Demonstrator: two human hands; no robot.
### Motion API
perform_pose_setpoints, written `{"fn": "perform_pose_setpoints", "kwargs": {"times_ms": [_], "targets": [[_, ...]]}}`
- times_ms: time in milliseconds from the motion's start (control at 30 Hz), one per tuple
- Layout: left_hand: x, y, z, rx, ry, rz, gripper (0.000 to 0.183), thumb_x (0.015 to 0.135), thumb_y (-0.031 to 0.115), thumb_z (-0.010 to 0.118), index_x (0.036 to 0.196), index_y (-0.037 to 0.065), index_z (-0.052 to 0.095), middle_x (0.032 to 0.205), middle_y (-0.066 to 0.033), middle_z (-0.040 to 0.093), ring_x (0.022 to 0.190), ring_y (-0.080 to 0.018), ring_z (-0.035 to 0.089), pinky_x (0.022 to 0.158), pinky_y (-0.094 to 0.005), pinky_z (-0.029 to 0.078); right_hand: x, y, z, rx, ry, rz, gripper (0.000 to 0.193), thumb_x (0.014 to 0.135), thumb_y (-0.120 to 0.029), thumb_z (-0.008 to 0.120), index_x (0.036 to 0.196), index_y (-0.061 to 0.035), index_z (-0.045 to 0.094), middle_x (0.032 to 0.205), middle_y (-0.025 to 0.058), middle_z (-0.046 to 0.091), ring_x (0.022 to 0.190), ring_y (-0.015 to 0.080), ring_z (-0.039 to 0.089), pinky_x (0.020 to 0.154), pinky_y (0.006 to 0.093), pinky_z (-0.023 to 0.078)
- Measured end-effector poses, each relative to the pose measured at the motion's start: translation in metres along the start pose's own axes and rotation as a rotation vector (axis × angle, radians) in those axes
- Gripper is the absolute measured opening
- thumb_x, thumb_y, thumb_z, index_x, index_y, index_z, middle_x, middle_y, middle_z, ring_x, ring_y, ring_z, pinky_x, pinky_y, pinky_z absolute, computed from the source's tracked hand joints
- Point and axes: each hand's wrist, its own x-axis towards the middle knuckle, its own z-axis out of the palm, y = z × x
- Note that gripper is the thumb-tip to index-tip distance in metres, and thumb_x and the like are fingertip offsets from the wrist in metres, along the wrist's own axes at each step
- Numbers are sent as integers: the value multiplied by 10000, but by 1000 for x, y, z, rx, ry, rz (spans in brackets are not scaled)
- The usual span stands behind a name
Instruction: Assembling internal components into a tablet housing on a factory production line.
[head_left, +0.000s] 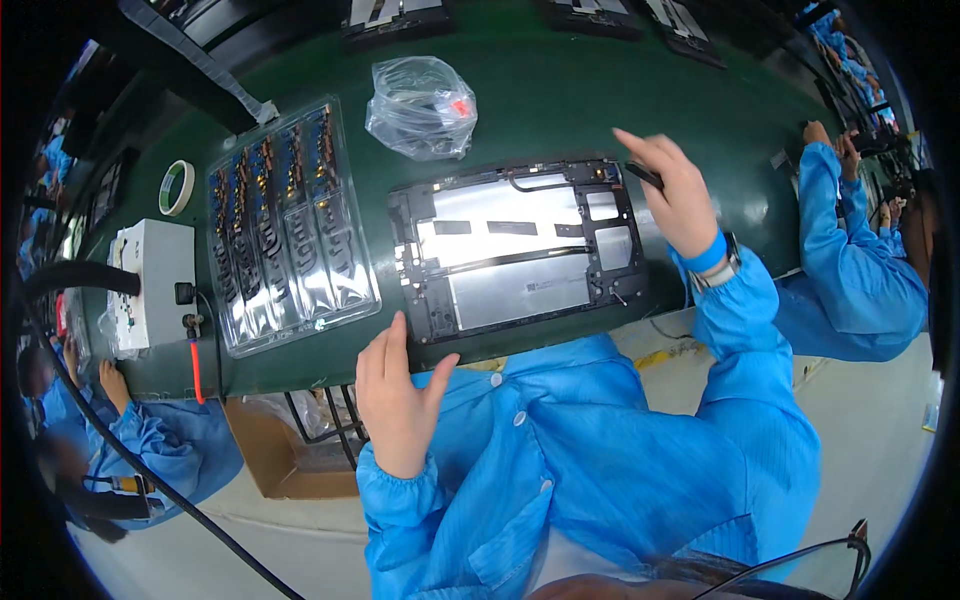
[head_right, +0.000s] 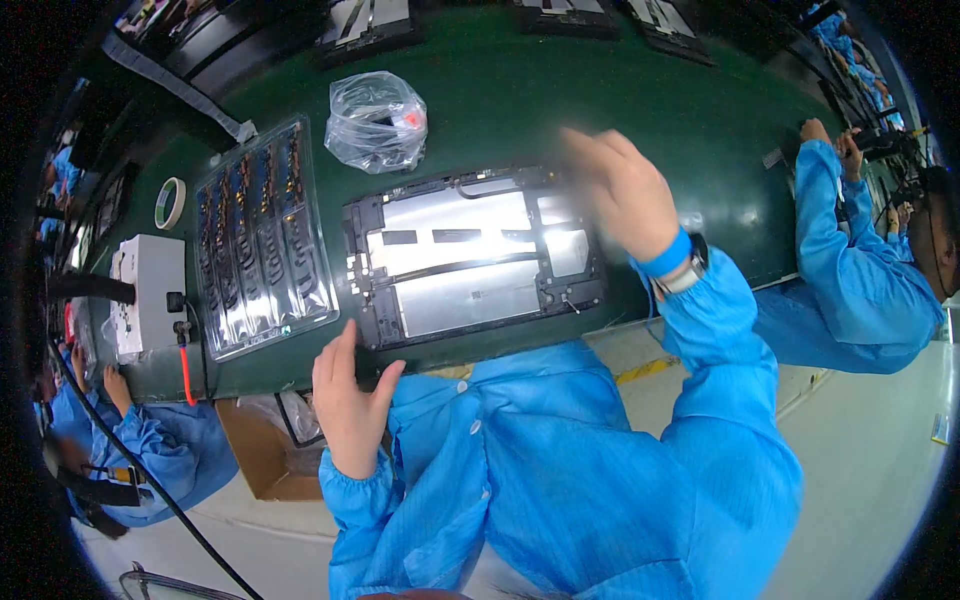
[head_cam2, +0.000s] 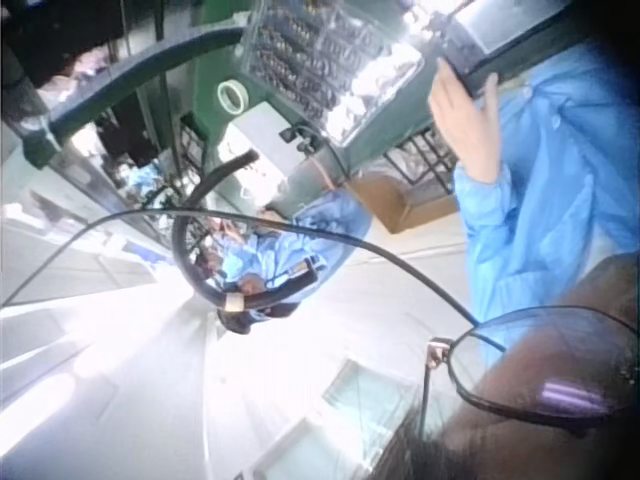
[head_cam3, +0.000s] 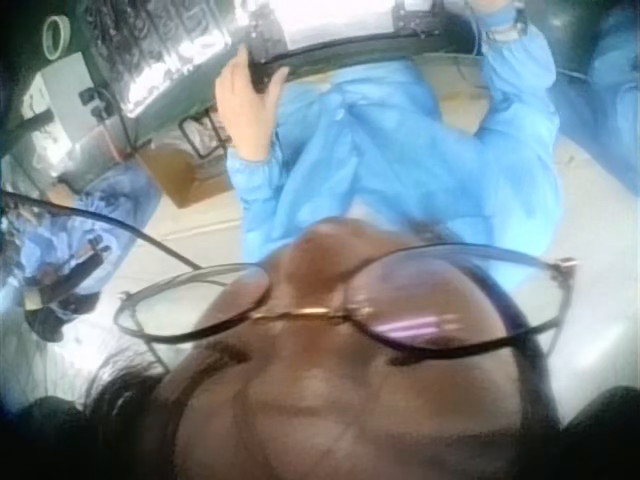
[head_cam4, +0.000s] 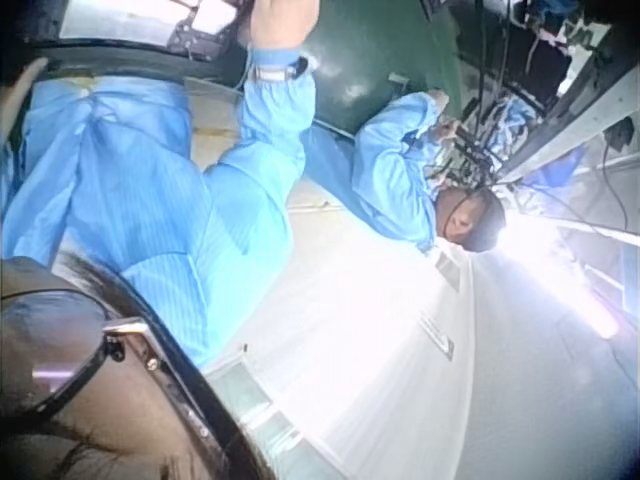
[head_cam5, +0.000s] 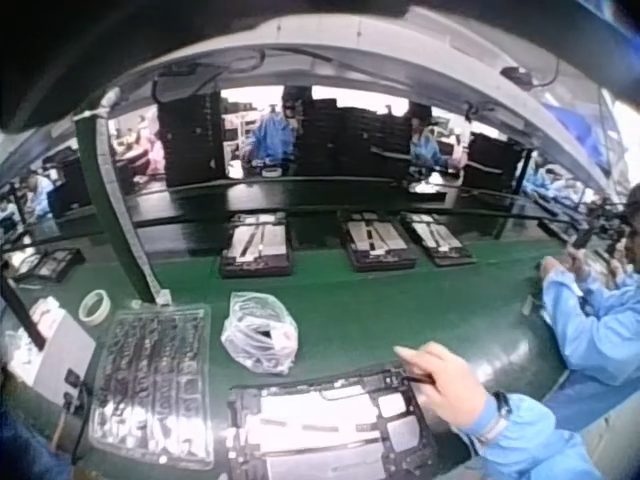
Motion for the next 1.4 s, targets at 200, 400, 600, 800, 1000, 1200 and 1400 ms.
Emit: {"fn": "perform_pose_setpoints", "kwargs": {"times_ms": [200,400,600,800,1000,1200,1400], "targets": [[5,-3,9,-66,-59,-106,468,665,195,742,1029,-35,557,840,-134,562,753,-296,536,665,-359,438,-57,15,0,250,-214,315,477,785,-223,618,1177,15,487,1068,179,514,984,282,510,874,324,395],[12,3,8,-263,44,28,487,634,204,766,1013,-29,568,803,-143,546,718,-295,526,630,-352,433,-81,16,-17,1166,-14,679,609,793,-66,566,1327,24,287,1276,119,416,1163,211,419,981,332,327],[54,22,-2,-491,65,754,498,669,126,637,1143,30,517,1103,-157,511,957,-306,534,777,-389,451,23,-14,-46,1285,183,535,483,834,-118,517,1273,16,366,1127,127,539,936,190,572,782,295,472],[58,64,95,-554,-340,752,746,723,231,634,1326,-6,264,1325,-259,291,1121,-374,418,896,-406,386,221,-43,13,1204,164,535,172,788,-188,640,892,-170,506,611,-44,443,399,67,307,355,212,247],[57,61,98,-935,-320,551,732,741,106,583,1348,-10,190,1338,-289,178,1188,-437,319,983,-448,306,373,-113,186,1191,164,418,226,738,-183,665,871,-81,513,668,20,516,480,129,432,393,281,331],[54,52,98,-1081,-233,234,666,725,62,553,1307,-33,244,1338,-292,165,1206,-446,283,1007,-453,279,386,-204,311,1100,-65,531,447,649,-117,692,962,147,513,939,209,583,818,291,588,694,394,466],[56,65,104,-1105,-301,221,654,716,49,545,1296,-38,255,1340,-292,156,1209,-449,277,1013,-452,271,428,-153,355,1332,-127,633,384,697,-114,699,948,132,543,907,205,608,813,298,609,659,391,477]]}}
